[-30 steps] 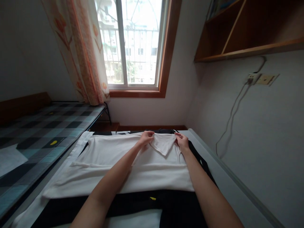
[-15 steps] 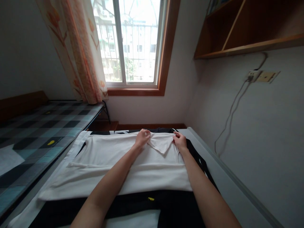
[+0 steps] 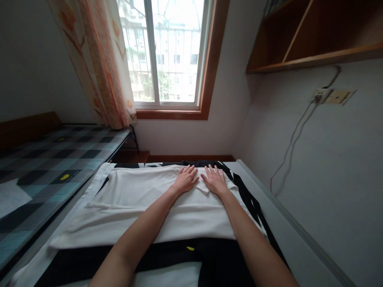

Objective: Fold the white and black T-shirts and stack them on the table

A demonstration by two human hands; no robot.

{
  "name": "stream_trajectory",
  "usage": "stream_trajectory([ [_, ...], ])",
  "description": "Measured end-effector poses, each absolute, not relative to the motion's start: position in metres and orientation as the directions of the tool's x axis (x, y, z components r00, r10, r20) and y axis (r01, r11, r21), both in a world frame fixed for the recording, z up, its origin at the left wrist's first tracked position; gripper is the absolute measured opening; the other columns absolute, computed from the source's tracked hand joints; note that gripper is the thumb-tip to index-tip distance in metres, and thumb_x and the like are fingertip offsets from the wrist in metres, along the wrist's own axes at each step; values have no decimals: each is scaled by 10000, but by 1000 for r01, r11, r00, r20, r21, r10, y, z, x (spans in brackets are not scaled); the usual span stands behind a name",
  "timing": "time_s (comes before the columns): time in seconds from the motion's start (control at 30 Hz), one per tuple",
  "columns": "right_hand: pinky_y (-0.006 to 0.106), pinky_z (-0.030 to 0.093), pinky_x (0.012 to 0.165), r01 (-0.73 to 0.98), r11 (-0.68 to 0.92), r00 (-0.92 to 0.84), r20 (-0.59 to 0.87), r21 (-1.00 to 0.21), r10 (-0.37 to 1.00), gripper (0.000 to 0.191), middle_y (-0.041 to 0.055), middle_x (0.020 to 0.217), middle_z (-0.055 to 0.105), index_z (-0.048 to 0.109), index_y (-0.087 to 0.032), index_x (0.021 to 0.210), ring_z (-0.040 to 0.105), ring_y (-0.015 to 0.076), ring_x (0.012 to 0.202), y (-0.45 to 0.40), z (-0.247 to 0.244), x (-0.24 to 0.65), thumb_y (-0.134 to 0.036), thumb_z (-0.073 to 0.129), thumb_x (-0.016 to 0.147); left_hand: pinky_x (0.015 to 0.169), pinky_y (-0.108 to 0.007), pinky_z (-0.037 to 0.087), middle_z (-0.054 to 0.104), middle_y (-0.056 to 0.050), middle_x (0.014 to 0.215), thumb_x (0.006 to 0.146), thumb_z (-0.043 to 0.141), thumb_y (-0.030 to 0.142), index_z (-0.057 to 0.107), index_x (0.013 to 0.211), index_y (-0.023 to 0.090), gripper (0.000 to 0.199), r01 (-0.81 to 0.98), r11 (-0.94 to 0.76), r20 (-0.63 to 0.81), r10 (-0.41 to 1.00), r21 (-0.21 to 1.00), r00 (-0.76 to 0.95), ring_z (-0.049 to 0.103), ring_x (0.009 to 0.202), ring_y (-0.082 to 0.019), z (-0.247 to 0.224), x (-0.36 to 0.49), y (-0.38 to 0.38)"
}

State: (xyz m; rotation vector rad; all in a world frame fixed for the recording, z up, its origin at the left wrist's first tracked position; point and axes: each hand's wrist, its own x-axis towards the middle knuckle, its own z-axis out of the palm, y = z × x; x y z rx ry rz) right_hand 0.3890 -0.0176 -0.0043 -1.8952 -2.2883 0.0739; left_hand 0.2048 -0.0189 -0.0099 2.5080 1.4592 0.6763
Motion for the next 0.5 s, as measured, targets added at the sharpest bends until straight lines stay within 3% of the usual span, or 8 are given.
stream_trajectory([
  [0.13, 573, 45, 1137, 982, 94, -87, 48, -167, 995, 727, 33, 1588, 161, 228, -219, 1518, 55, 328, 1449, -14, -2, 400, -629, 146, 923, 1153, -485, 122, 349, -122, 1515, 936, 372, 495, 441, 1399, 227, 540, 828, -446, 269, 890, 340, 369, 233, 1425, -297, -7, 193, -16],
  [0.33, 563, 63, 1139, 979, 76, -69, 46, -189, 997, 713, 27, 1591, 150, 237, -233, 1515, 51, 322, 1449, -14, 0, 401, -621, 182, 920, 1162, -450, 118, 342, -121, 1519, 925, 385, 507, 423, 1407, 230, 557, 875, -378, 256, 917, 302, 307, 240, 1426, -273, -2, 162, -21],
  [0.5, 543, 88, 1140, 981, 71, -63, 46, -181, 997, 698, 31, 1588, 172, 255, -235, 1510, 79, 322, 1445, -14, 0, 400, -606, 202, 922, 1140, -517, 136, 334, -116, 1524, 924, 399, 460, 436, 1402, 261, 519, 929, -294, 201, 947, 224, 251, 268, 1411, -298, 3, 102, -31],
])
